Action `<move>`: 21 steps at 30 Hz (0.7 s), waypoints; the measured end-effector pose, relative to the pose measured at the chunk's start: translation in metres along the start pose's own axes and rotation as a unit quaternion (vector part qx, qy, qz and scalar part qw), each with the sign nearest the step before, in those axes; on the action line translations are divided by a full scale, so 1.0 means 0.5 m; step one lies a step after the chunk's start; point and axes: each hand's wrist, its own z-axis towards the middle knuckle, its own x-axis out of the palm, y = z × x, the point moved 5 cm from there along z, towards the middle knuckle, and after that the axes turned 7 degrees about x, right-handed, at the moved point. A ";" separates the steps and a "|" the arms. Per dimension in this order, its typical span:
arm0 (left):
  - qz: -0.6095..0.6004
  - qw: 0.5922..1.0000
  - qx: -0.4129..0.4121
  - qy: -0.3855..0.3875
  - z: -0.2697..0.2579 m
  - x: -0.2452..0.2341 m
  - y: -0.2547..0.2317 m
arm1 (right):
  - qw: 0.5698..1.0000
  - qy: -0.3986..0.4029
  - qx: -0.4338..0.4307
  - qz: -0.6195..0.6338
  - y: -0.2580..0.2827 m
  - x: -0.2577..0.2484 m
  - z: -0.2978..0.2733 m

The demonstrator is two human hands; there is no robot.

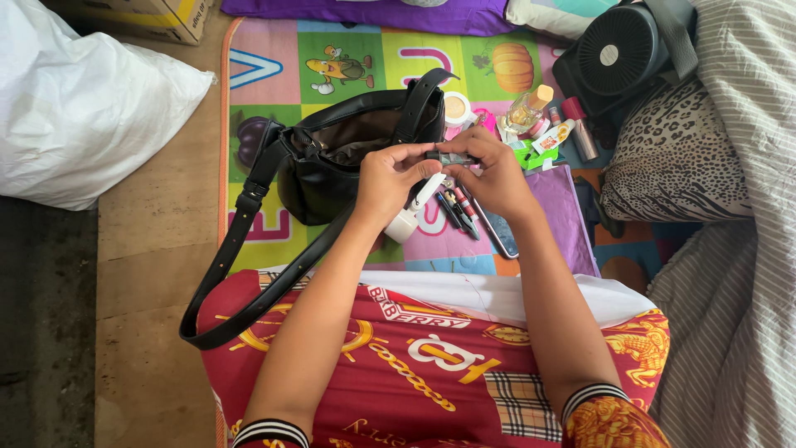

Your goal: The person sits on a bed with a black handbag and assorted cosmetics spread on a play mat. They open the bag and place cosmetic items, bottles, and pouches into it one at a time, arranging the contents inside the bag.

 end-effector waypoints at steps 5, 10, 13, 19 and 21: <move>-0.082 0.996 0.028 -0.005 -0.009 -0.015 -0.023 | 1.000 -0.015 -0.014 -0.014 0.024 0.018 0.003; 0.195 0.973 0.118 -0.025 -0.009 -0.045 -0.076 | 1.000 -0.013 -0.021 -0.002 0.054 0.050 0.036; 0.258 0.953 0.154 -0.049 -0.001 -0.067 -0.076 | 0.998 -0.048 -0.024 -0.021 0.060 0.068 0.068; 0.471 0.881 0.033 -0.023 -0.009 -0.100 0.013 | 0.970 -0.091 0.077 0.212 0.005 0.103 0.162; 0.607 0.781 -0.086 0.117 -0.040 -0.073 0.053 | 0.925 -0.075 0.103 0.358 -0.015 0.118 0.185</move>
